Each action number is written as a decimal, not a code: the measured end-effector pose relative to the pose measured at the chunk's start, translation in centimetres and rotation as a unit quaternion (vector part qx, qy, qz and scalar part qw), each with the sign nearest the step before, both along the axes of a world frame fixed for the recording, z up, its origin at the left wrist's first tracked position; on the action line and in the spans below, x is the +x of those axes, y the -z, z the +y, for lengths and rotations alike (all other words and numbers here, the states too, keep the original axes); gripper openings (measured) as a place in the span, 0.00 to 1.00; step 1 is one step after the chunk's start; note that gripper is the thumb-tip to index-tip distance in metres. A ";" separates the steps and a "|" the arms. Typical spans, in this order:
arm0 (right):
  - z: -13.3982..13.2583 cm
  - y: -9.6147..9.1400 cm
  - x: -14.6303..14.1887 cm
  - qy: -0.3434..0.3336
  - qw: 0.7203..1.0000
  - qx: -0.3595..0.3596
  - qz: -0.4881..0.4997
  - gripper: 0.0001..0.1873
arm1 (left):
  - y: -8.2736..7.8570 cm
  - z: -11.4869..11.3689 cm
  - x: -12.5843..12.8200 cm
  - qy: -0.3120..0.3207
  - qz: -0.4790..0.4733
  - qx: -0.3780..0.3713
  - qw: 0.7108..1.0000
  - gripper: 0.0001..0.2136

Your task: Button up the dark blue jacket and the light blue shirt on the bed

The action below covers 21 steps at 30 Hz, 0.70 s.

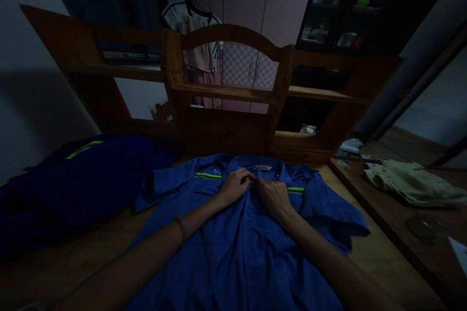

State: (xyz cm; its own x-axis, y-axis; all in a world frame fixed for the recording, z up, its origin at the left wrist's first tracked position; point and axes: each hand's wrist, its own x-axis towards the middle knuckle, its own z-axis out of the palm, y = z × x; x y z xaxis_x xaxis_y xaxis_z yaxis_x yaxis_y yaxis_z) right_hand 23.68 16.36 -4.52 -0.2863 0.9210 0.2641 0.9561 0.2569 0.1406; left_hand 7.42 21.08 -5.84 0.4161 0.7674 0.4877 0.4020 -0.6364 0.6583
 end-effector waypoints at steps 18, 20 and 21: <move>-0.4 -2.3 2.7 0.022 0.997 0.039 0.055 0.12 | -0.1 -0.6 -0.1 0.015 0.029 -0.016 0.999 0.12; 0.0 -2.9 4.0 0.052 0.995 0.059 0.053 0.13 | -0.1 -0.6 -0.1 0.015 0.032 -0.015 0.999 0.12; 0.2 -3.1 4.6 0.071 0.994 0.070 0.052 0.13 | -0.2 -0.6 -0.1 0.014 0.032 -0.015 0.999 0.12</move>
State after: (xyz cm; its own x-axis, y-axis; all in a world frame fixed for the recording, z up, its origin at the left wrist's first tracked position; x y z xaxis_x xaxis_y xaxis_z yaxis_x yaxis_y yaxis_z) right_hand 28.33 16.55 -1.37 -0.1203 0.9026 0.4133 0.9926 0.1027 0.0647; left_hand 7.30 20.51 -5.61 0.4668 0.7692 0.4363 0.4268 -0.6281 0.6506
